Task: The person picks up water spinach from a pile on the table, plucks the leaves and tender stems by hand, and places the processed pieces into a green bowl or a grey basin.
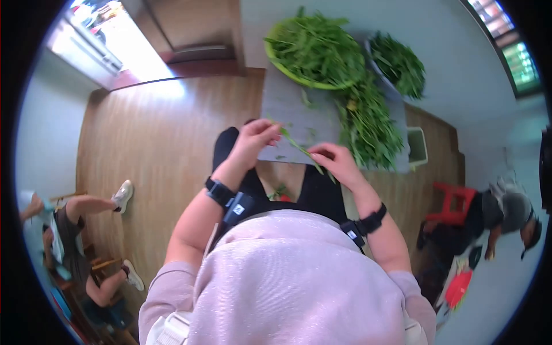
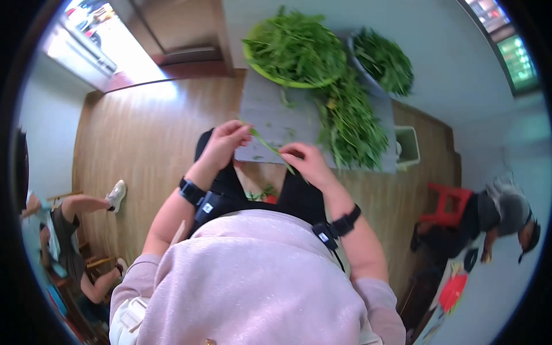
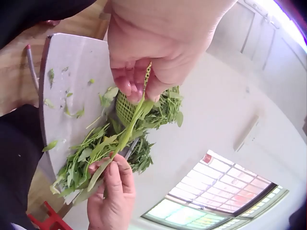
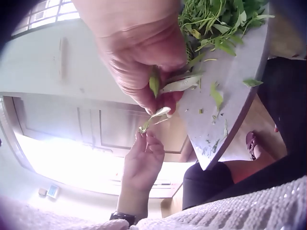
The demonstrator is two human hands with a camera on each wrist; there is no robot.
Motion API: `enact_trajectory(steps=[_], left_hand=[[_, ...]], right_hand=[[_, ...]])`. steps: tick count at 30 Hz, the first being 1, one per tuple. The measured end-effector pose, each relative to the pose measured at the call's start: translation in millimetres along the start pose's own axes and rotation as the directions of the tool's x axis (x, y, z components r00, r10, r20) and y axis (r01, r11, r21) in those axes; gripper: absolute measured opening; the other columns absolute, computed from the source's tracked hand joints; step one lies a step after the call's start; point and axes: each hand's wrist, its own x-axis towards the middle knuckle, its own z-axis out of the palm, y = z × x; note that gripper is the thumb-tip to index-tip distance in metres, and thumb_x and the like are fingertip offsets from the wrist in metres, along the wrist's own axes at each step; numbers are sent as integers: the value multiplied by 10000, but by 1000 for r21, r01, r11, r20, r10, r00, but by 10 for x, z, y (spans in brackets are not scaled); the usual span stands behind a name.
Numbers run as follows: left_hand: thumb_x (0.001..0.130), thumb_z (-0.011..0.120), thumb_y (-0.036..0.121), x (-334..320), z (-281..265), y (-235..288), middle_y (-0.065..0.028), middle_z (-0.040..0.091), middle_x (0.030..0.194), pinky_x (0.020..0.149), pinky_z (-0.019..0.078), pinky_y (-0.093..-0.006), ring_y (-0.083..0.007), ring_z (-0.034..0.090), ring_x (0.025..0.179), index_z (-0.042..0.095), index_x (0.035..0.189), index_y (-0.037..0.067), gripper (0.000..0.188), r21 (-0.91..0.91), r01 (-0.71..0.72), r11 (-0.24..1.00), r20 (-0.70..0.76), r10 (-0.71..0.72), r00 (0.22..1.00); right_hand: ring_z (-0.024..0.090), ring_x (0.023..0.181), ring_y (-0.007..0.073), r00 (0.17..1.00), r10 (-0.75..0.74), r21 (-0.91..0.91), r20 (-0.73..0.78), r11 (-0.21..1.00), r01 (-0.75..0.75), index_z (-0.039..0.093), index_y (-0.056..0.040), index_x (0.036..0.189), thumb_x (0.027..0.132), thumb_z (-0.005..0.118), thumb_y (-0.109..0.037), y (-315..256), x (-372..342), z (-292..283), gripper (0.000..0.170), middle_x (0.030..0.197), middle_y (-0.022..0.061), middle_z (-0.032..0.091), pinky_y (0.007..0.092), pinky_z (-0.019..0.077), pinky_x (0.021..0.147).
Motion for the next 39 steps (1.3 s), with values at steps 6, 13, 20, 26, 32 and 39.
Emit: enact_trajectory(steps=[6, 13, 20, 26, 32, 39], left_hand=[[909, 560, 126, -42, -226, -51, -50, 613, 818, 694, 473, -210, -98, 576, 747, 600, 1009, -5, 169, -152, 15, 988, 2, -15, 1000], [903, 557, 93, -38, -343, -66, -64, 614, 891, 744, 499, -241, -131, 613, 826, 575, 1060, -31, 201, -225, -10, 974, -47, 0, 999], [910, 540, 87, 36, -339, -117, -84, 617, 926, 786, 509, -258, -158, 623, 862, 565, 1085, -42, 220, -248, 15, 969, -65, -32, 997], [898, 552, 69, 29, -322, -110, -100, 621, 953, 794, 516, -264, -171, 629, 882, 571, 1075, -45, 212, -245, 25, 969, -18, -30, 999], [891, 556, 61, -16, -228, -103, -103, 620, 951, 804, 516, -272, -181, 629, 899, 585, 1058, -41, 197, -272, 28, 962, 47, -16, 999], [907, 555, 109, -66, -249, -123, -84, 623, 936, 766, 505, -244, -124, 605, 809, 597, 1057, -33, 210, -222, 50, 974, 40, -42, 998]], right_hand=[[590, 784, 117, 907, -228, -159, -353, 970, 182, 655, -21, 942, 862, 612, -164, -313, 264, -367, 169, 853, 42, 636, 257, 465, 733], [596, 848, 126, 343, -700, -418, -626, 673, 610, 653, -41, 983, 896, 590, -215, -1432, 575, -959, 205, 872, 50, 667, 256, 444, 810], [584, 853, 322, 895, -424, -569, -136, 774, 280, 650, -38, 874, 819, 589, -223, -414, 807, -504, 202, 877, 134, 611, 390, 475, 746], [600, 826, 292, 951, -256, -632, 170, 712, 305, 636, -48, 961, 854, 572, -229, -23, 421, -174, 219, 863, 109, 626, 356, 482, 702], [604, 776, 326, 960, -249, -597, 131, 753, 277, 645, -73, 922, 856, 546, -236, -6, 328, 1, 202, 835, 120, 634, 406, 481, 705], [597, 758, 352, 970, -233, -591, 75, 773, 232, 608, -68, 908, 886, 483, -247, 54, 274, 70, 219, 804, 146, 628, 430, 470, 671]])
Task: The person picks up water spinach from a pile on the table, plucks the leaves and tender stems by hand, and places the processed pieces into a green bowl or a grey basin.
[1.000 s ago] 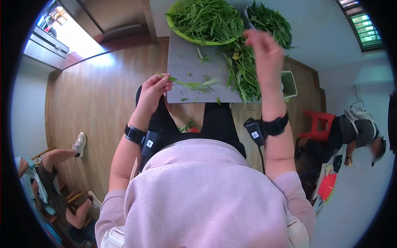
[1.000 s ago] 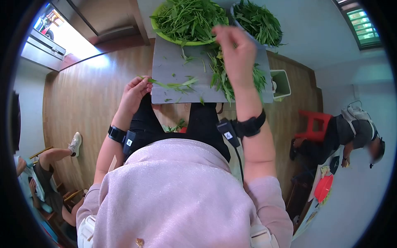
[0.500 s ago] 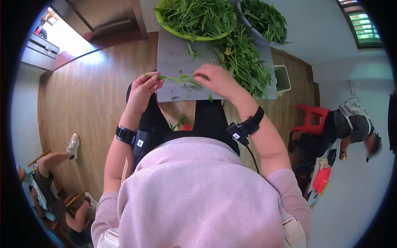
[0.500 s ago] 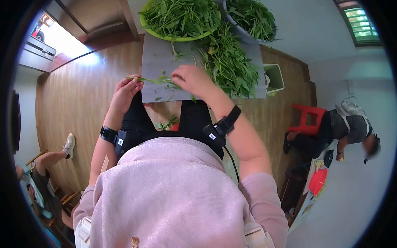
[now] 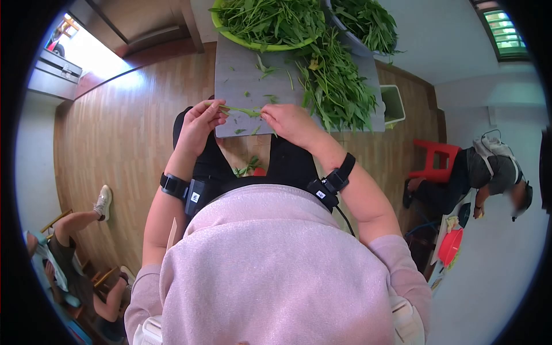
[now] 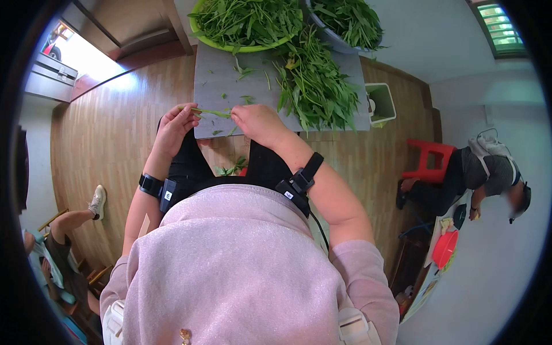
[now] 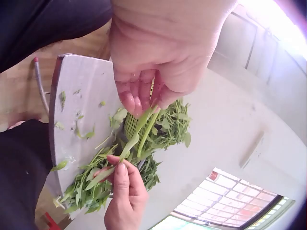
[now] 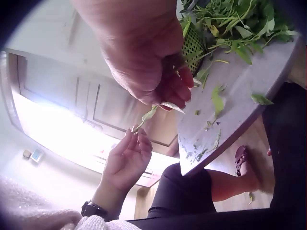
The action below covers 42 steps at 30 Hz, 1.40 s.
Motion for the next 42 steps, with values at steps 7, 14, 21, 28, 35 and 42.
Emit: enact_trajectory(steps=[7, 14, 21, 28, 35, 42], left_hand=[[919, 555, 162, 7, -10, -83, -48, 633, 867, 713, 471, -211, -94, 570, 766, 626, 1033, 2, 209, 224, -50, 973, -35, 59, 998], [926, 535, 133, 31, -103, -115, -64, 631, 902, 722, 470, -228, -108, 570, 779, 611, 1049, -12, 205, 171, -120, 978, -102, 138, 985], [930, 523, 124, 37, -119, -93, -76, 628, 921, 748, 479, -240, -123, 590, 833, 594, 1073, -20, 215, 108, -107, 988, -60, 114, 992], [929, 529, 135, -7, -21, -101, -68, 629, 907, 724, 482, -235, -118, 594, 810, 600, 1072, -1, 210, 80, -74, 994, 18, 73, 997], [935, 504, 104, -25, 15, -97, -80, 618, 930, 801, 477, -271, -139, 589, 867, 593, 1072, -10, 199, 174, -23, 984, 42, 16, 999], [938, 502, 129, -6, 42, -202, -76, 616, 917, 686, 541, -286, -146, 596, 798, 597, 1067, 4, 203, 190, 7, 982, 15, -10, 1000]], right_hand=[[586, 711, 346, 1000, -3, -106, 11, 994, 4, 619, -78, 854, 877, 469, -226, -12, -40, -4, 212, 759, 139, 622, 424, 475, 646], [586, 662, 121, 932, 342, 751, -124, 646, -137, 616, -15, 914, 926, 483, -187, 244, -100, -25, 217, 700, 48, 616, 249, 477, 649], [490, 653, 44, 924, 379, 767, -44, 606, -212, 618, -44, 982, 912, 547, -163, 179, -181, -92, 155, 772, -19, 590, 193, 398, 624], [453, 682, 33, 934, 286, 704, 214, 618, -350, 678, -39, 994, 881, 611, -205, 30, -24, -96, 211, 850, -30, 610, 184, 356, 593], [522, 730, 62, 937, 170, 720, 304, 603, -343, 681, -20, 980, 872, 615, -218, 16, -11, 50, 235, 819, 1, 631, 210, 419, 669], [368, 565, 32, 888, 320, 857, 328, 293, -423, 674, -30, 957, 887, 592, -196, 140, -93, 181, 198, 680, -64, 511, 180, 297, 521]])
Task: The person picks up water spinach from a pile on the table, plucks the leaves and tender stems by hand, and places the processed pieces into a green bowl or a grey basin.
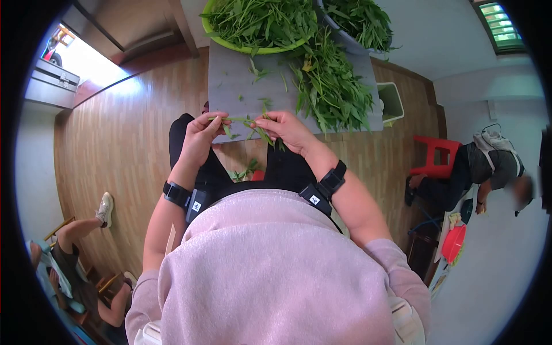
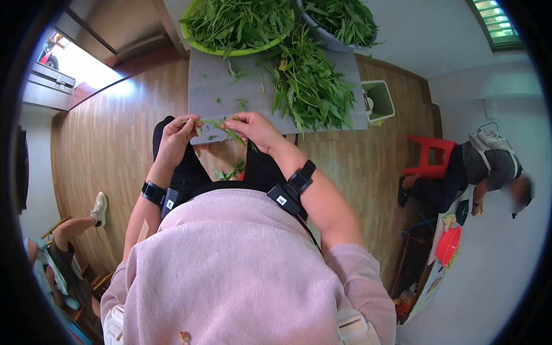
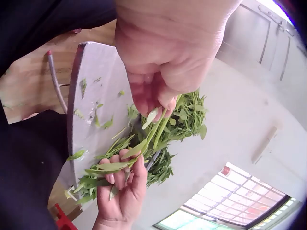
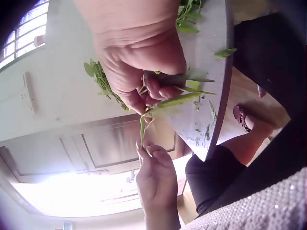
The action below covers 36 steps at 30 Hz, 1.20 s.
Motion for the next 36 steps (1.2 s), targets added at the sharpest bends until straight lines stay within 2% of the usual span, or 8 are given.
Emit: enact_trajectory(steps=[4, 13, 20, 23, 26, 28, 32, 36], left_hand=[[938, 504, 132, 2, 85, -46, -69, 617, 898, 523, 526, -265, -128, 589, 717, 599, 1056, 10, 194, 170, 10, 985, -25, -6, 1000], [905, 554, 102, 288, -47, 391, -58, 630, 872, 725, 466, -235, -116, 582, 814, 617, 1023, -20, 181, 107, -223, 969, -152, 238, 959], [924, 520, 82, 1213, 668, 1934, -80, 645, 951, 828, 476, -246, -139, 610, 888, 592, 1064, -59, 212, 508, -661, 552, -128, 807, 576], [898, 563, 124, 1856, 736, 2039, -92, 642, 1023, 858, 476, -280, -184, 608, 975, 599, 1094, -5, 238, 453, -696, 557, -63, 799, 598], [838, 627, 181, 2144, 668, 1679, -94, 587, 1168, 904, 458, -343, -249, 564, 1076, 609, 1122, 80, 302, 811, -537, 231, 219, 732, 645], [780, 668, 224, 2141, 664, 1342, -80, 500, 1289, 955, 418, -386, -297, 489, 1165, 609, 1137, 141, 371, 885, -466, 7, 343, 666, 662], [794, 659, 165, 2000, 606, 1217, -73, 474, 1326, 1013, 360, -380, -267, 449, 1221, 609, 1137, 139, 347, 871, -488, 54, 339, 653, 677], [806, 626, 114, 1742, 576, 1218, -70, 517, 1261, 962, 405, -369, -270, 498, 1158, 625, 1093, 136, 288, 852, -521, 49, 311, 752, 581]], right_hand=[[369, 559, 28, 988, -26, 36, -150, 999, 32, 662, -10, 953, 890, 580, -168, 109, 24, -39, 189, 661, -69, 474, 188, 295, 518], [400, 608, 40, 929, -79, 213, -361, 963, 164, 630, -52, 956, 906, 555, -168, 383, -187, -709, 147, 706, -60, 496, 194, 308, 545], [471, 720, 48, 893, -27, 204, -450, 970, 132, 596, -82, 958, 940, 499, -207, 468, -466, -782, 159, 756, -50, 547, 204, 334, 587], [478, 718, 54, 907, 18, 214, -421, 974, 80, 589, -91, 954, 950, 477, -218, 591, -500, -842, 169, 753, -47, 548, 205, 340, 604], [475, 703, 55, 911, 3, 263, -412, 958, 116, 587, -89, 955, 947, 485, -204, 657, -551, -845, 154, 745, -46, 540, 208, 341, 599], [475, 689, 58, 918, -37, 204, -396, 971, 127, 586, -84, 949, 940, 502, -203, 513, -566, -883, 146, 746, -47, 530, 219, 354, 601], [462, 662, 73, 893, -97, 37, -439, 991, 126, 585, -69, 914, 903, 556, -198, 242, -466, -834, 132, 715, -46, 516, 220, 343, 586], [517, 585, 171, 797, -360, -597, -486, 802, -2, 602, -42, 882, 826, 620, -216, 79, -92, -972, 184, 672, 45, 578, 290, 397, 542]])
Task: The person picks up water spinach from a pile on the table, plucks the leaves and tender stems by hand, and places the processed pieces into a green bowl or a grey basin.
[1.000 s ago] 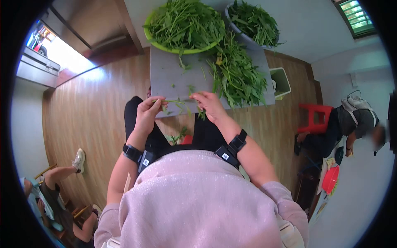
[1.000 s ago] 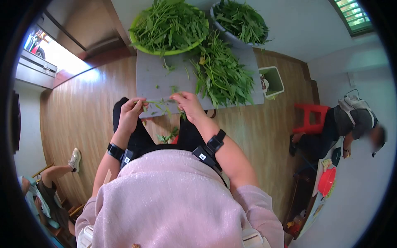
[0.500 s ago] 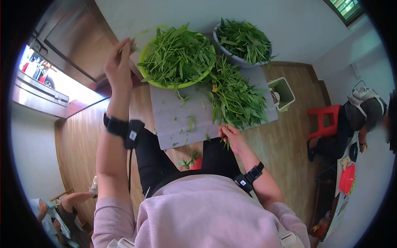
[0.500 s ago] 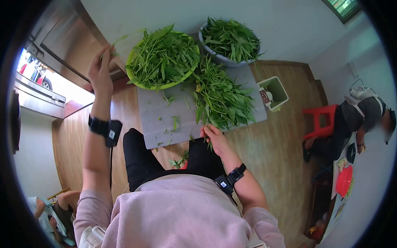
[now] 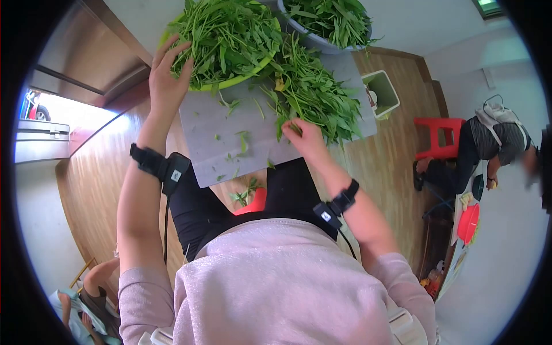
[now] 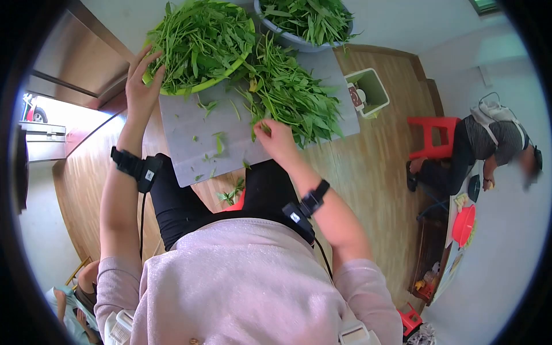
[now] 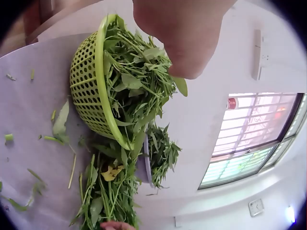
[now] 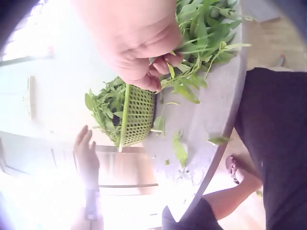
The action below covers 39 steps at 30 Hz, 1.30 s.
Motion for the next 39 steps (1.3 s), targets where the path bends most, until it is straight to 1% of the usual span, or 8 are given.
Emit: enact_trajectory(steps=[2, 4, 8, 12, 19, 25, 31, 39], left_hand=[[818, 614, 89, -186, -101, 74, -84, 523, 1249, 969, 398, -355, -247, 503, 1153, 626, 1088, 111, 271, -80, 99, 992, 22, -97, 995], [830, 603, 63, -365, -205, 130, -99, 529, 1236, 975, 391, -342, -225, 508, 1148, 627, 1082, 86, 254, -157, 192, 969, 47, -187, 981], [870, 562, 36, -859, -392, 49, -92, 557, 1178, 933, 412, -284, -165, 528, 1095, 618, 1056, 30, 194, -100, 160, 982, 45, -156, 987], [896, 538, 30, -1256, -498, 25, -66, 590, 1090, 895, 413, -244, -124, 538, 1040, 614, 1023, 4, 150, -403, 449, 798, 95, -451, 887], [866, 559, 0, -1589, -255, 111, -35, 621, 971, 814, 449, -238, -106, 565, 941, 609, 1034, 25, 178, -539, 523, 660, 345, -393, 852], [850, 641, 102, -1461, -175, 530, -74, 600, 1061, 861, 451, -269, -128, 563, 967, 537, 1197, 17, 372, -586, 670, 456, 555, -377, 742], [847, 662, 208, -1516, -165, 520, -15, 593, 844, 683, 431, -209, -77, 536, 769, 605, 1090, 2, 323, -555, 746, 367, 631, -399, 665], [897, 584, 143, -1702, -391, 315, -39, 617, 919, 725, 466, -219, -95, 558, 794, 622, 1043, 0, 207, -584, 780, 224, 578, -561, 593]], right_hand=[[588, 577, 248, 997, -50, -204, -56, 978, 38, 608, -43, 877, 805, 618, -228, -47, 186, 42, 199, 662, 99, 612, 351, 443, 534], [617, 648, 320, 981, -162, -607, -106, 792, 66, 607, -58, 812, 797, 597, -212, -53, 322, 104, 155, 719, 139, 630, 408, 481, 579], [629, 686, 316, 985, -160, -733, -62, 677, 64, 587, -66, 767, 793, 589, -215, 85, 440, 221, 151, 722, 137, 632, 414, 500, 613], [628, 672, 305, 980, -140, -524, -138, 850, 47, 615, -53, 815, 776, 600, -197, 38, 351, 170, 150, 716, 143, 630, 387, 488, 590], [563, 577, 143, 998, -60, -40, 30, 997, 61, 644, -21, 918, 790, 630, -162, -289, 86, 139, 191, 640, 92, 602, 285, 434, 548], [542, 587, 122, 978, -138, 39, 160, 990, 133, 640, -12, 918, 793, 629, -156, -653, -54, 313, 190, 674, 78, 614, 270, 426, 553], [551, 595, 131, 926, -191, 40, 325, 981, 189, 644, -20, 937, 810, 618, -170, -766, -125, 575, 198, 676, 84, 617, 273, 432, 561], [439, 557, 60, 965, -188, 195, 181, 969, 152, 659, -30, 935, 831, 628, -172, -806, -227, 432, 178, 626, -14, 548, 236, 353, 510]])
